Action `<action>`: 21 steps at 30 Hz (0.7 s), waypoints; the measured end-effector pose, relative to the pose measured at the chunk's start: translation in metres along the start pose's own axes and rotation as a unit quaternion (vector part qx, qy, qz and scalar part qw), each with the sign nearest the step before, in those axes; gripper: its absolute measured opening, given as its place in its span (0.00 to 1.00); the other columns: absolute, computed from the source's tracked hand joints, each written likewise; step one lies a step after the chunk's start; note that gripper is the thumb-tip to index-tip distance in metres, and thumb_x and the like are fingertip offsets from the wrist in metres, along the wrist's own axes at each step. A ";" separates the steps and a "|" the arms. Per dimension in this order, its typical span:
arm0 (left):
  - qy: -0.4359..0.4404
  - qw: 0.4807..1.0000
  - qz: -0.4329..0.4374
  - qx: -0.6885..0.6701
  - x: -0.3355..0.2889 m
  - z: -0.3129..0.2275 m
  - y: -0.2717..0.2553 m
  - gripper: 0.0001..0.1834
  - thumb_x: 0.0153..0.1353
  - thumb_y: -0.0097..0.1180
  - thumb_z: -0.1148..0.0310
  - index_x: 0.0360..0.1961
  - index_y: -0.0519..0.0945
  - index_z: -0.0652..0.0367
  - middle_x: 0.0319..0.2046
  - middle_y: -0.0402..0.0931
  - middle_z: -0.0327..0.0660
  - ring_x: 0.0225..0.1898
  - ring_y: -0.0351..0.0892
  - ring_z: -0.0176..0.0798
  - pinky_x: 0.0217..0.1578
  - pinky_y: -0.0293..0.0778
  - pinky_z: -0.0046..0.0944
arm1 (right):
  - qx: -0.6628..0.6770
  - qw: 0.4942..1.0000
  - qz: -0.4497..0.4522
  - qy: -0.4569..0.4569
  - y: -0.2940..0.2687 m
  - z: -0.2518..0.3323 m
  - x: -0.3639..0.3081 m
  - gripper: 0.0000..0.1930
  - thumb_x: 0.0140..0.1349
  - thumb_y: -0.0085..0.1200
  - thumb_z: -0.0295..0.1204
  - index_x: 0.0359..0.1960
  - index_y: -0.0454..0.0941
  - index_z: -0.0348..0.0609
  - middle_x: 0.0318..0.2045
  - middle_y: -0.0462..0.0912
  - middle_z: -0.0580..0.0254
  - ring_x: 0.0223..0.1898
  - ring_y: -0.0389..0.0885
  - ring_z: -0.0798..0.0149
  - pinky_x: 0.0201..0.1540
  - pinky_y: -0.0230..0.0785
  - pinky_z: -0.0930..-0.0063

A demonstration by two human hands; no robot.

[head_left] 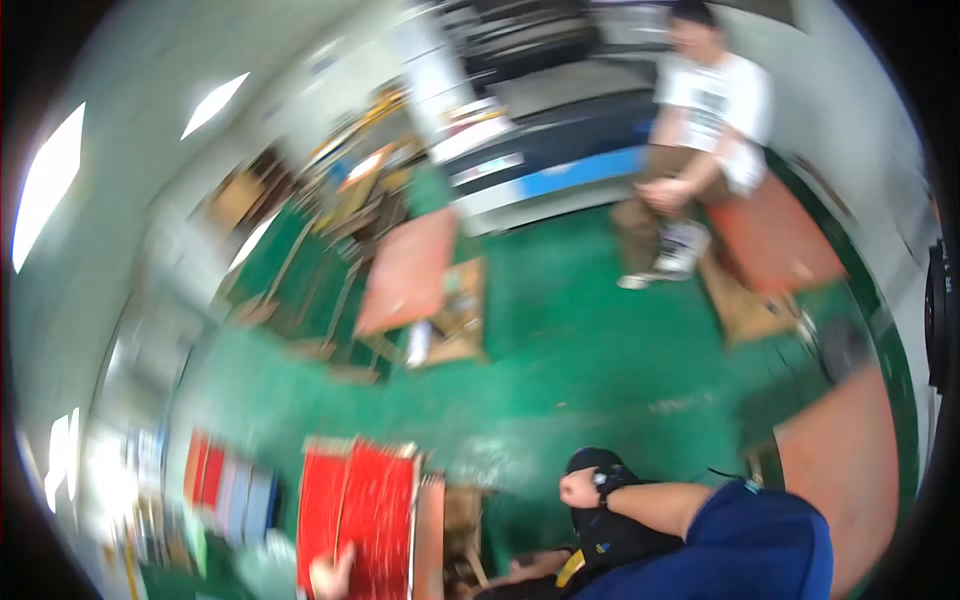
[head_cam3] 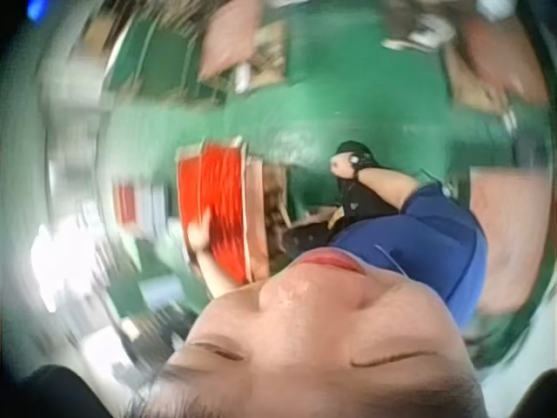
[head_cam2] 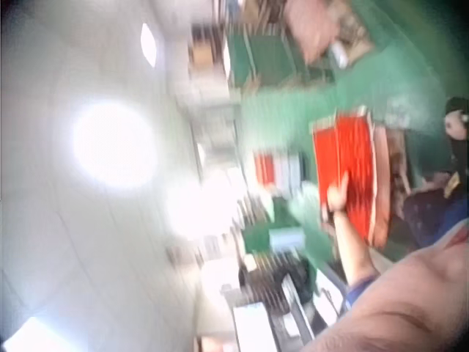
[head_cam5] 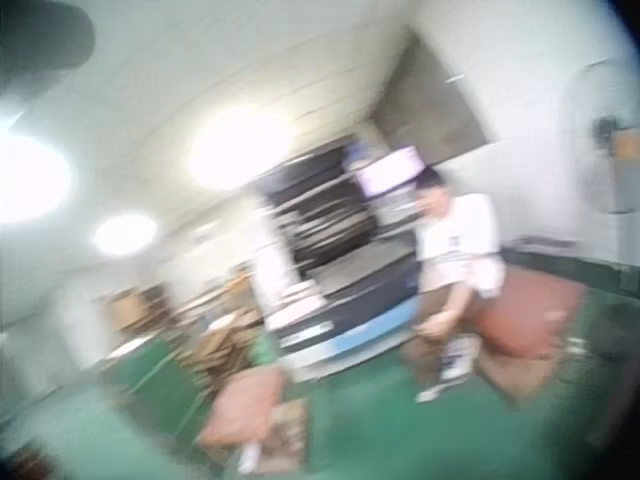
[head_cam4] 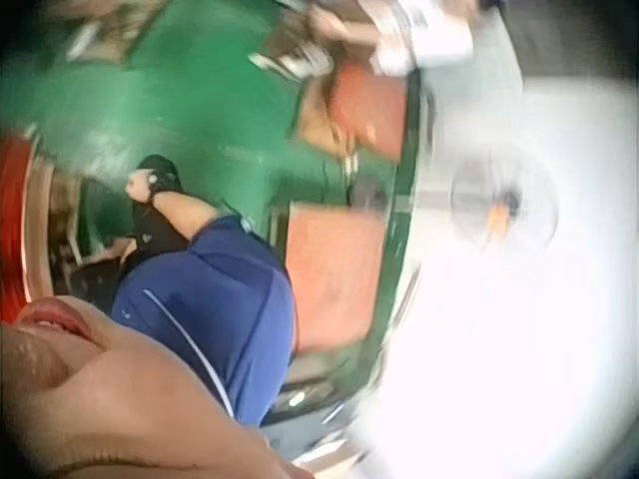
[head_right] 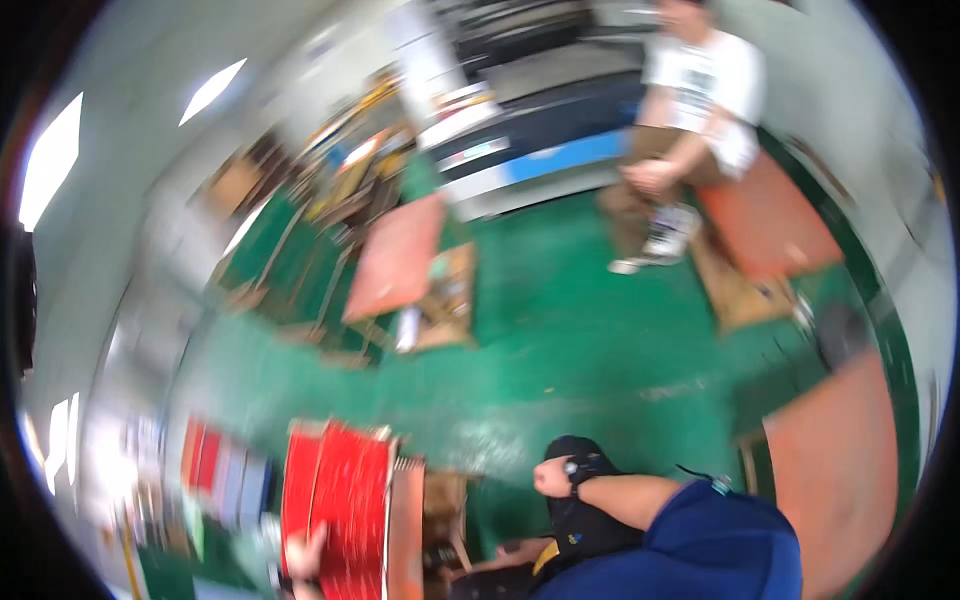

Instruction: Operating a machine to process and organize printed circuit boards.

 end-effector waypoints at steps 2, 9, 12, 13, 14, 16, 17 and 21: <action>0.009 0.992 -0.011 0.126 -0.030 -0.066 -0.010 0.31 0.59 0.50 0.44 0.44 0.79 0.65 0.47 0.75 0.58 0.52 0.72 0.56 0.54 0.66 0.46 | 0.006 0.999 -0.035 0.003 0.002 -0.012 -0.005 0.11 0.49 0.46 0.35 0.20 0.77 0.41 0.19 0.78 0.49 0.23 0.79 0.48 0.30 0.73 0.51; 0.109 0.982 -0.064 0.139 -0.042 -0.082 -0.011 0.21 0.59 0.56 0.54 0.40 0.80 0.65 0.42 0.74 0.53 0.43 0.71 0.54 0.47 0.66 0.45 | -0.005 0.992 -0.093 0.080 -0.021 -0.023 -0.021 0.10 0.50 0.48 0.35 0.22 0.77 0.44 0.22 0.80 0.53 0.26 0.80 0.49 0.30 0.73 0.54; 0.089 0.994 -0.061 0.035 -0.030 -0.022 -0.016 0.20 0.61 0.55 0.57 0.43 0.78 0.64 0.48 0.72 0.54 0.48 0.72 0.50 0.46 0.69 0.41 | -0.013 0.993 -0.091 0.077 -0.029 -0.023 -0.022 0.08 0.51 0.49 0.35 0.22 0.77 0.46 0.22 0.80 0.56 0.27 0.80 0.52 0.30 0.72 0.56; 0.081 0.994 -0.063 0.029 -0.032 -0.017 -0.014 0.20 0.61 0.55 0.57 0.43 0.78 0.64 0.48 0.72 0.54 0.48 0.72 0.50 0.46 0.69 0.41 | 0.015 0.993 -0.094 0.073 -0.030 -0.022 -0.021 0.08 0.51 0.49 0.35 0.23 0.77 0.46 0.22 0.80 0.56 0.27 0.80 0.51 0.31 0.72 0.57; 0.048 0.996 -0.057 0.048 -0.033 -0.011 -0.013 0.21 0.61 0.54 0.55 0.44 0.78 0.64 0.47 0.73 0.54 0.47 0.72 0.50 0.47 0.69 0.41 | 0.042 0.992 -0.096 0.067 -0.032 -0.021 -0.020 0.08 0.52 0.49 0.35 0.23 0.77 0.46 0.22 0.80 0.56 0.27 0.80 0.51 0.31 0.72 0.57; -0.022 0.995 -0.045 0.089 -0.039 0.004 -0.015 0.25 0.60 0.53 0.50 0.44 0.78 0.64 0.45 0.75 0.55 0.46 0.73 0.51 0.47 0.69 0.40 | 0.069 0.989 -0.115 0.064 -0.036 -0.030 -0.024 0.08 0.53 0.50 0.35 0.23 0.77 0.47 0.23 0.81 0.57 0.27 0.80 0.53 0.31 0.71 0.58; -0.057 0.991 -0.038 0.111 -0.045 0.013 -0.017 0.26 0.60 0.53 0.48 0.44 0.78 0.64 0.44 0.75 0.55 0.46 0.74 0.51 0.47 0.69 0.40 | 0.076 0.986 -0.130 0.070 -0.040 -0.034 -0.028 0.07 0.52 0.50 0.34 0.23 0.77 0.47 0.23 0.81 0.58 0.27 0.80 0.53 0.30 0.71 0.58; -0.095 0.979 -0.060 0.168 -0.071 -0.014 -0.009 0.37 0.53 0.53 0.37 0.45 0.79 0.64 0.39 0.79 0.56 0.45 0.77 0.57 0.46 0.72 0.44 | 0.092 0.986 -0.111 0.087 -0.040 -0.046 -0.032 0.08 0.51 0.50 0.35 0.22 0.78 0.47 0.23 0.80 0.56 0.28 0.80 0.51 0.32 0.71 0.56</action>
Point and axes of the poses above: each hand's wrist, its own x-axis towards the middle knuckle, its own y-axis out of the palm, z = x × y, the point moved 3 cm from there along x, towards the middle knuckle
